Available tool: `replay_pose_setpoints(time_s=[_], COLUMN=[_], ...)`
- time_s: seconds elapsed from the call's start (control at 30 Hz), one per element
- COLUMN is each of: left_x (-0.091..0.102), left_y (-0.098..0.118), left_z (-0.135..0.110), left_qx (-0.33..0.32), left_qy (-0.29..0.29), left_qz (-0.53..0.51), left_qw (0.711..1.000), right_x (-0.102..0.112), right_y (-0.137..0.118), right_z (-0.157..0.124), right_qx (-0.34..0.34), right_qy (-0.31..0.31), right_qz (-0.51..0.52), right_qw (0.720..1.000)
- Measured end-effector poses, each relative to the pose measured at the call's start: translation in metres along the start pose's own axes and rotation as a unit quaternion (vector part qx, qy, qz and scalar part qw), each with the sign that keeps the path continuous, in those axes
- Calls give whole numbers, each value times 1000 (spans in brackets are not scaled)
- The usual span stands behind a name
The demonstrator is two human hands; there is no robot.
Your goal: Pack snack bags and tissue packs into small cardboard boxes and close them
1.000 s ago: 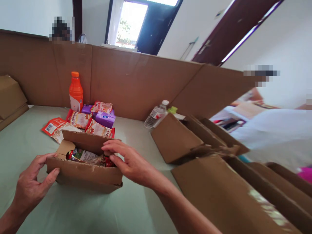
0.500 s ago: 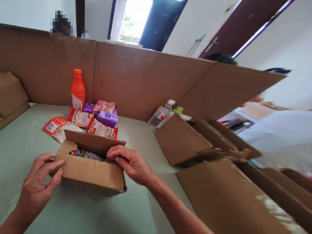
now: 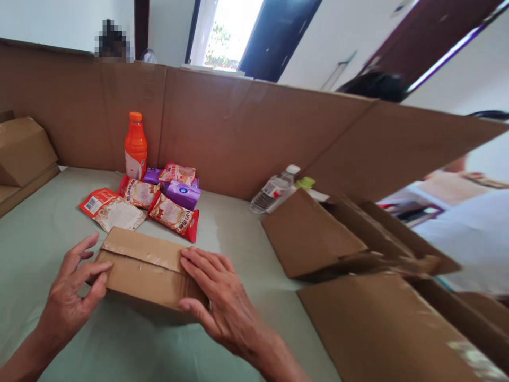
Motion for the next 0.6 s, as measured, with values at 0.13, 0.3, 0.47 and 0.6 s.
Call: replay_pose_setpoints(time_s=[0.13, 0.3, 0.47, 0.6], left_x=[5, -3, -16, -20], left_y=[-5, -13, -21, -35], left_z=[9, 31, 31, 34], left_qx=[7, -53, -48, -29], left_qy=[-12, -138, -232, -278], left_qz=[-28, -69, -146, -166], left_qw=[1000, 987, 961, 946], right_x=[-6, -11, -16, -22], right_y=[-3, -2, -1, 5], right_z=[-13, -14, -14, -16], right_qx=[9, 15, 5, 15], right_qy=[-30, -42, -47, -25], right_qz=[-47, -83, -87, -47], right_qw=[998, 995, 995, 998])
Point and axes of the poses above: each hand's wrist, its own z-axis towards the middle knuckle, its own x-axis out of the back of the hand, y = z × x, the point moved 5 cm from there along z, towards the middle knuckle, and after that the axes turned 9 degrees about -x, right-handed, at the moved point
